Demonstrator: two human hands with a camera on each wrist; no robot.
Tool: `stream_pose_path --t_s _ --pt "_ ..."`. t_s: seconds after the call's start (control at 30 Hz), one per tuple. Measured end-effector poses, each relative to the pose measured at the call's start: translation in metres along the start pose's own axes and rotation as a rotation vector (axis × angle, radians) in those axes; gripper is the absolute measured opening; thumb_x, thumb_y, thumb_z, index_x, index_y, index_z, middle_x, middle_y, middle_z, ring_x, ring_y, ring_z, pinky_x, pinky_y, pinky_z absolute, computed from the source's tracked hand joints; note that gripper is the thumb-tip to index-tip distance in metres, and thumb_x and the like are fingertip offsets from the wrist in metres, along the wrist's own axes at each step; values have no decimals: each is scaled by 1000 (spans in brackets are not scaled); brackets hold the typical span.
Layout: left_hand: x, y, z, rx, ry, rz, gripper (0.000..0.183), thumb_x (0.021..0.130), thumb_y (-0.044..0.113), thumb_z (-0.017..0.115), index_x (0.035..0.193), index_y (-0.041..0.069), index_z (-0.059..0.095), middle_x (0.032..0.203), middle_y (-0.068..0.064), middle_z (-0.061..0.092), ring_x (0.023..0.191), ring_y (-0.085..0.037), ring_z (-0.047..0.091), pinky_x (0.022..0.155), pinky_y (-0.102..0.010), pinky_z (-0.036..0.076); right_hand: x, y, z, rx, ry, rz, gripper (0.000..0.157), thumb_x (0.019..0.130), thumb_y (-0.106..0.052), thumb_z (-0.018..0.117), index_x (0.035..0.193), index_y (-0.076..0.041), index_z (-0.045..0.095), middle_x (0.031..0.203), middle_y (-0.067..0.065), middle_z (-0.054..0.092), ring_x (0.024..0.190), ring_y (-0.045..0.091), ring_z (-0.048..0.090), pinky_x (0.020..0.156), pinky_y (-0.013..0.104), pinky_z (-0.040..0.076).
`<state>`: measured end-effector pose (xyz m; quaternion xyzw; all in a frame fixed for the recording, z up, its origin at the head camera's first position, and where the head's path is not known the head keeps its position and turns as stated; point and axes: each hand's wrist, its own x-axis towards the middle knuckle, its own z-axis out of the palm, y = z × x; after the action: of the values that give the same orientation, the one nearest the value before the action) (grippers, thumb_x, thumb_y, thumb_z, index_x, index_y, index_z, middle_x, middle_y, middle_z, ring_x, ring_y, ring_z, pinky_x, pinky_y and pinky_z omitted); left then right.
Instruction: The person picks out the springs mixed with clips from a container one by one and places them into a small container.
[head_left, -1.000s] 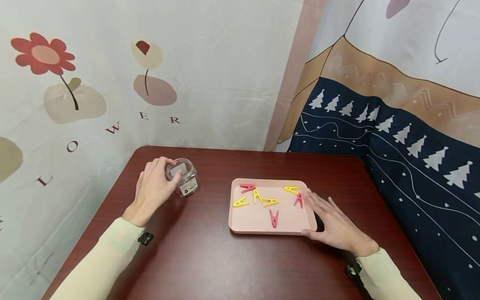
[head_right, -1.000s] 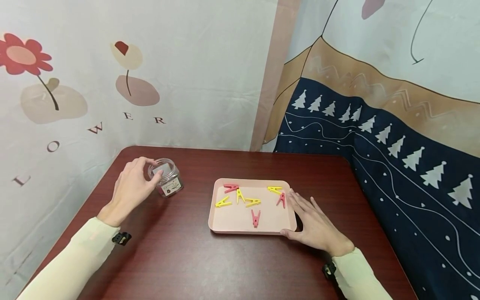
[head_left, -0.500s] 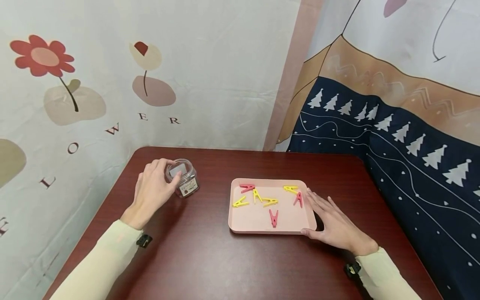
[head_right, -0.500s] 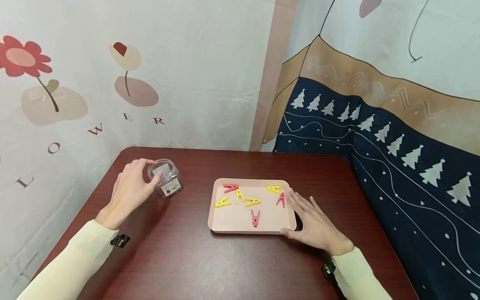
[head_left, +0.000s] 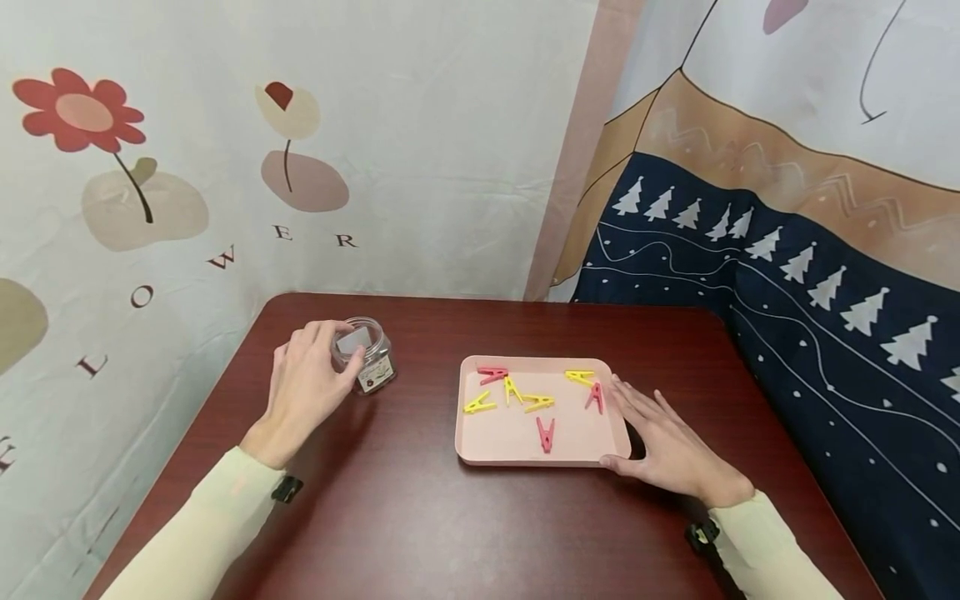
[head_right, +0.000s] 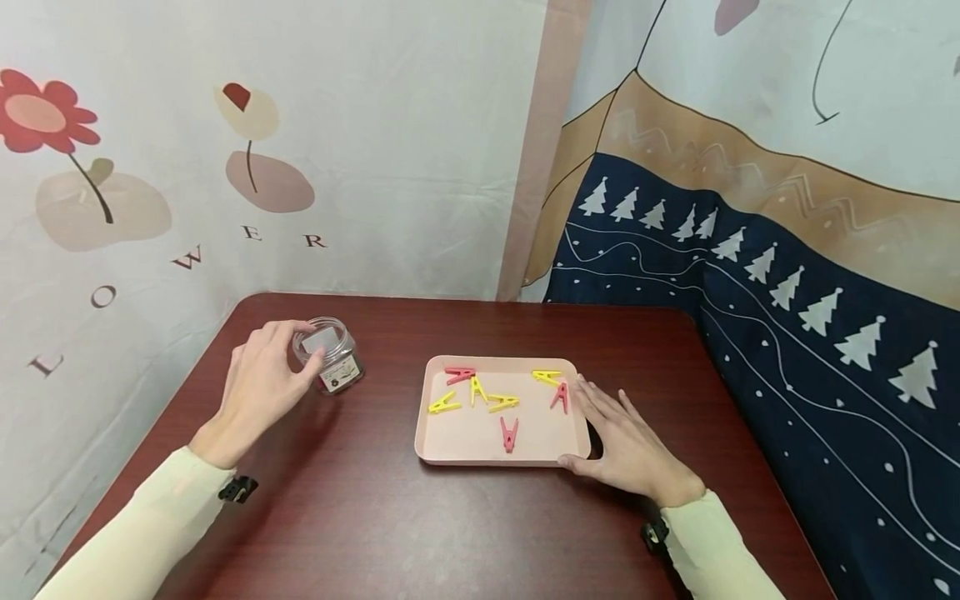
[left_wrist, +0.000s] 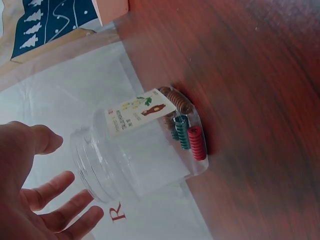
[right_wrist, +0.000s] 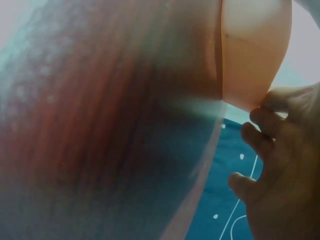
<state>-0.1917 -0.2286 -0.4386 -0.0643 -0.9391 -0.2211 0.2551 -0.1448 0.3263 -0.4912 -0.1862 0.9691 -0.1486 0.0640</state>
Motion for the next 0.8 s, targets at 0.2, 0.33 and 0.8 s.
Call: stream_pose_path --t_s 0.2,0.33,0.8 --pt "-10 12 2 3 12 57 40 100 23 85 134 5 75 137 -22 75 122 -51 68 111 -77 48 -2 0 -1 -13 -4 -12 120 95 -76 81 187 -19 28 194 12 30 177 45 35 141 82 20" --pt "-15 21 2 6 -12 91 46 99 27 86 138 4 75 145 -22 74 132 -50 68 118 -77 45 -4 -2 -4 -11 1 -8 120 94 -76 81 186 -19 30 193 14 31 176 47 36 140 83 21" --pt "-39 50 10 78 -183 166 67 102 50 84 156 14 68 168 -21 62 158 -45 58 136 -83 29 -6 -12 -6 -57 113 -31 106 102 -75 74 184 -19 37 194 14 31 177 45 34 142 76 26"
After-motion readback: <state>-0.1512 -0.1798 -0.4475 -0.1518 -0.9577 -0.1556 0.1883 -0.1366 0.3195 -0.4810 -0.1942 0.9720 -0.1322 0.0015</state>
